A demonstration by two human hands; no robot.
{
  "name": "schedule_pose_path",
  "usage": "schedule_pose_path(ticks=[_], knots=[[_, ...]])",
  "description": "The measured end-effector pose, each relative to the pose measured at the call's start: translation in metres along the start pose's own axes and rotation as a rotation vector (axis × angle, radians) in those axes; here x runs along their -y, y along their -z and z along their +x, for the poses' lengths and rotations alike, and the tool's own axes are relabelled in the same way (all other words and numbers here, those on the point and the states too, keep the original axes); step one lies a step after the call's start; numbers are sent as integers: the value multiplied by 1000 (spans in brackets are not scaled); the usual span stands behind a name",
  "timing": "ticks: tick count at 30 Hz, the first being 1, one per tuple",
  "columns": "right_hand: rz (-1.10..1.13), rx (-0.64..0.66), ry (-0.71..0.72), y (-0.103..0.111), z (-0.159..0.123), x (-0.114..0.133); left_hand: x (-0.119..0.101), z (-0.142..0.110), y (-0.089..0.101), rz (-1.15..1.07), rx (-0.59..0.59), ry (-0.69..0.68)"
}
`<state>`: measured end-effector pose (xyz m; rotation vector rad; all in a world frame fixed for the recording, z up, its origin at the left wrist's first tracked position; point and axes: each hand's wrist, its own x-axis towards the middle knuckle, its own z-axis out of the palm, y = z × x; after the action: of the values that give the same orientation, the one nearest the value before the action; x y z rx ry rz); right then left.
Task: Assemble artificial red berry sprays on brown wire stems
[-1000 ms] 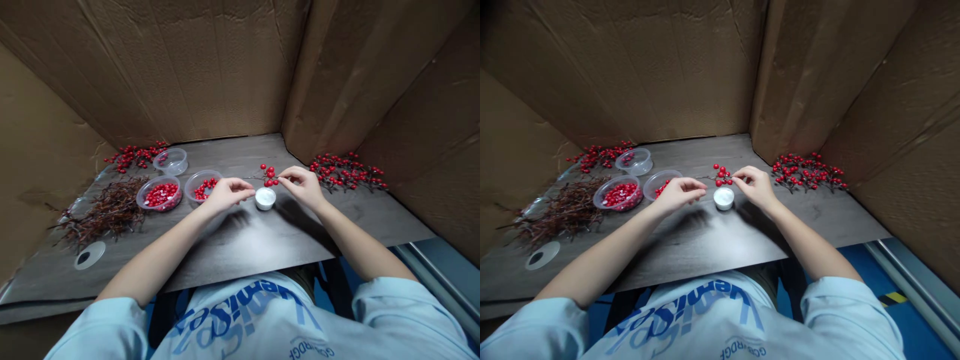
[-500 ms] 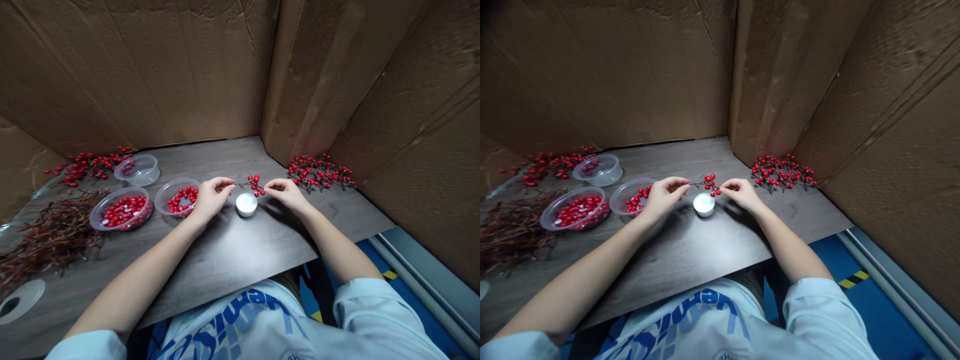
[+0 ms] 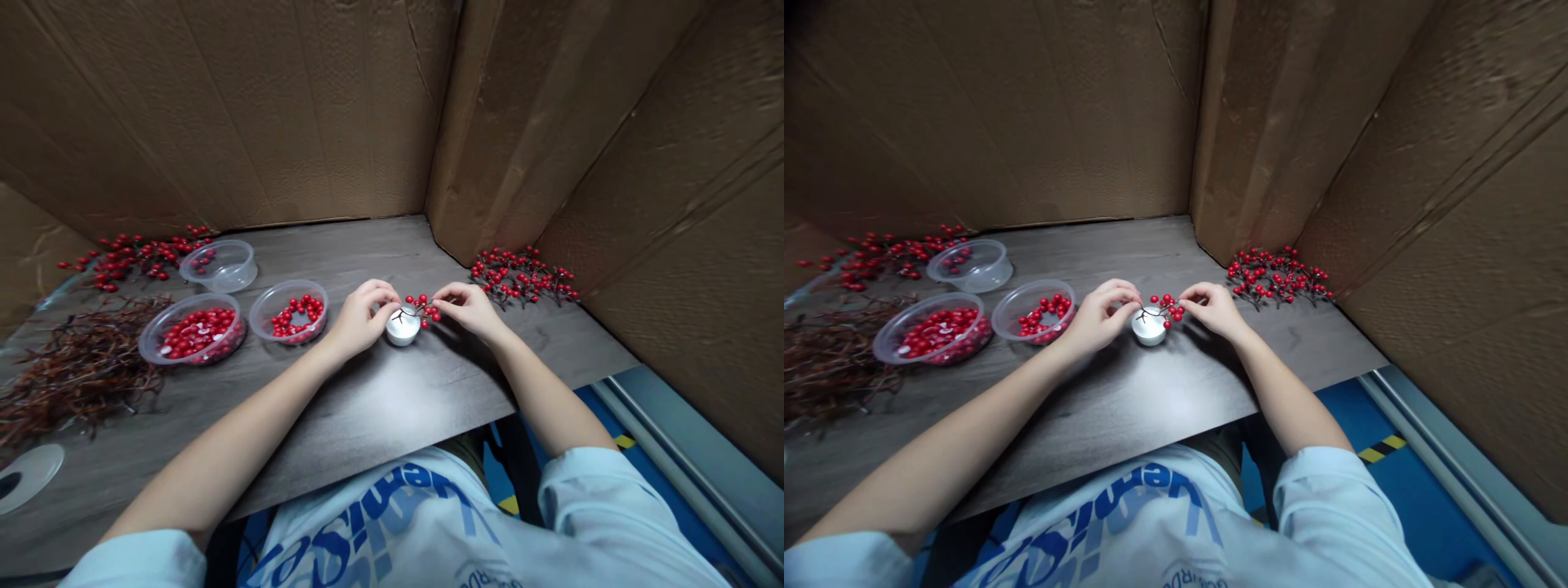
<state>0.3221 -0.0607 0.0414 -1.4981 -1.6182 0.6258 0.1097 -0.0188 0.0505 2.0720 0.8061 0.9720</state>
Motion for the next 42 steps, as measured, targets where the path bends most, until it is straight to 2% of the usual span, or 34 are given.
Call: schedule_pose_path(ticks=[4, 16, 34, 42], knots=[[-50, -21, 20, 3, 1, 0, 2, -2, -1, 127, 55, -68], [-64, 4, 32, 3, 0, 1, 9, -3, -5, 202, 145, -71], [-65, 0, 24, 4, -1, 5, 11, -5, -5, 244, 185, -73], [-48, -9, 32, 4, -1, 3, 8, -4, -3, 186, 134, -19]])
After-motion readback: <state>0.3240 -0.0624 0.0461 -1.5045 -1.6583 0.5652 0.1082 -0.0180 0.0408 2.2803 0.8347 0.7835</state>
